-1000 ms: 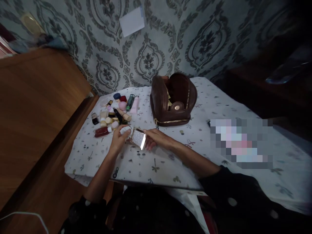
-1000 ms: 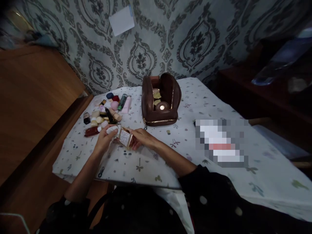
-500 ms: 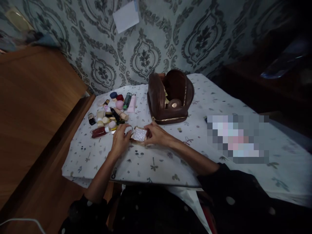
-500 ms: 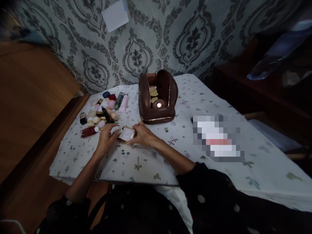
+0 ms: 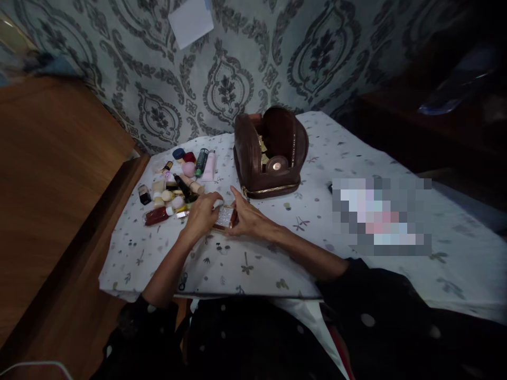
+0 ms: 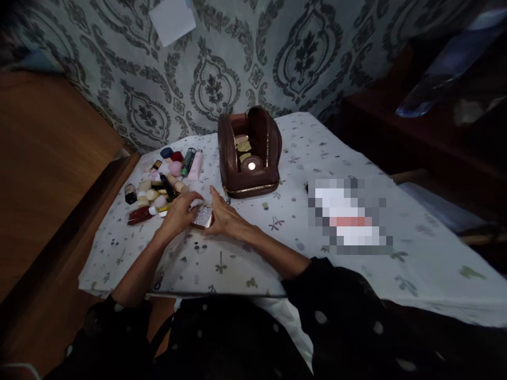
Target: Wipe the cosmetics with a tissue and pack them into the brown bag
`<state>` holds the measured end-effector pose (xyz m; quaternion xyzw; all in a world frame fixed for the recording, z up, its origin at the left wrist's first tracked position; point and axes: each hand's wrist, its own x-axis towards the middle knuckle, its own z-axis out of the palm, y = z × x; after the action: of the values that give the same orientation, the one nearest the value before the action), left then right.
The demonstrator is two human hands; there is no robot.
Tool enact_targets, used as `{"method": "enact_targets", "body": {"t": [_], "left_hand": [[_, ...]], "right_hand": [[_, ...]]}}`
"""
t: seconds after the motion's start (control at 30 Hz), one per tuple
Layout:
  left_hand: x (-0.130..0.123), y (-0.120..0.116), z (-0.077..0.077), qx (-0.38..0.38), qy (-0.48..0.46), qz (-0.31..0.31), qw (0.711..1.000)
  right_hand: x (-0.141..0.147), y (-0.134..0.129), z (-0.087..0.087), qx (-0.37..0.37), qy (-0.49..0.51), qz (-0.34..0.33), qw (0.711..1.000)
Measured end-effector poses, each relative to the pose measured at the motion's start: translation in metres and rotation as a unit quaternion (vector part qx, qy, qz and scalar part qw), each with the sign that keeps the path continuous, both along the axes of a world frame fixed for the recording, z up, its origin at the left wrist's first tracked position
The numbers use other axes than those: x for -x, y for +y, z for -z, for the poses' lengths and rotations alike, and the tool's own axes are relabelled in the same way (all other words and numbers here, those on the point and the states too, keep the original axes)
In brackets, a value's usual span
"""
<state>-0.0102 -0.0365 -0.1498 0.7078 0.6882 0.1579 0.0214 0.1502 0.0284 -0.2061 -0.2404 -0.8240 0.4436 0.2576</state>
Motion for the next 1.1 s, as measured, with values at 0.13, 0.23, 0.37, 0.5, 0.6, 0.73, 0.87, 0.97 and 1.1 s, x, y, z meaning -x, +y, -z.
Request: {"method": "enact_targets", "body": {"t": [0.13,0.23,0.37,0.5,0.6,0.73,0.87,0.97,1.1], "left_hand": [[-0.020,-0.003,-0.006,0.020,-0.006,0.053,0.998],[-0.028,-0.008,-0.010,0.025,-0.035,0.106,0.993],[-0.027,-0.017,-0.013,0.033,-0.071,0.162,0.984],[-0.017,-0.031,-0.011,0.029,-0.093,0.193,0.976],[-0.010,-0.047,-0.009,0.021,-0.104,0.194,0.975],[-0.003,-0.065,-0.005,0.004,-0.127,0.169,0.977],[-0.005,-0.064,0.000,-0.016,-0.127,0.154,0.980],[-0.010,-0.047,0.003,-0.024,-0.104,0.153,0.982],[-0.006,-0.023,0.005,-0.031,-0.067,0.106,0.992]], "right_hand": [[0.000,0.000,-0.001,0.018,0.012,-0.002,1.000],[-0.001,0.000,-0.005,0.018,0.010,-0.002,1.000],[-0.003,0.001,-0.006,0.013,0.010,-0.006,1.000],[-0.003,0.004,-0.003,0.016,-0.009,-0.014,1.000],[-0.001,0.006,0.000,0.005,-0.008,-0.021,1.000],[-0.001,0.006,0.002,-0.021,-0.008,-0.023,0.999],[-0.004,0.003,-0.002,-0.025,-0.002,-0.041,0.999],[-0.005,0.002,-0.005,-0.028,0.001,-0.042,0.999],[-0.005,0.002,-0.008,-0.023,-0.001,-0.038,0.999]]}}
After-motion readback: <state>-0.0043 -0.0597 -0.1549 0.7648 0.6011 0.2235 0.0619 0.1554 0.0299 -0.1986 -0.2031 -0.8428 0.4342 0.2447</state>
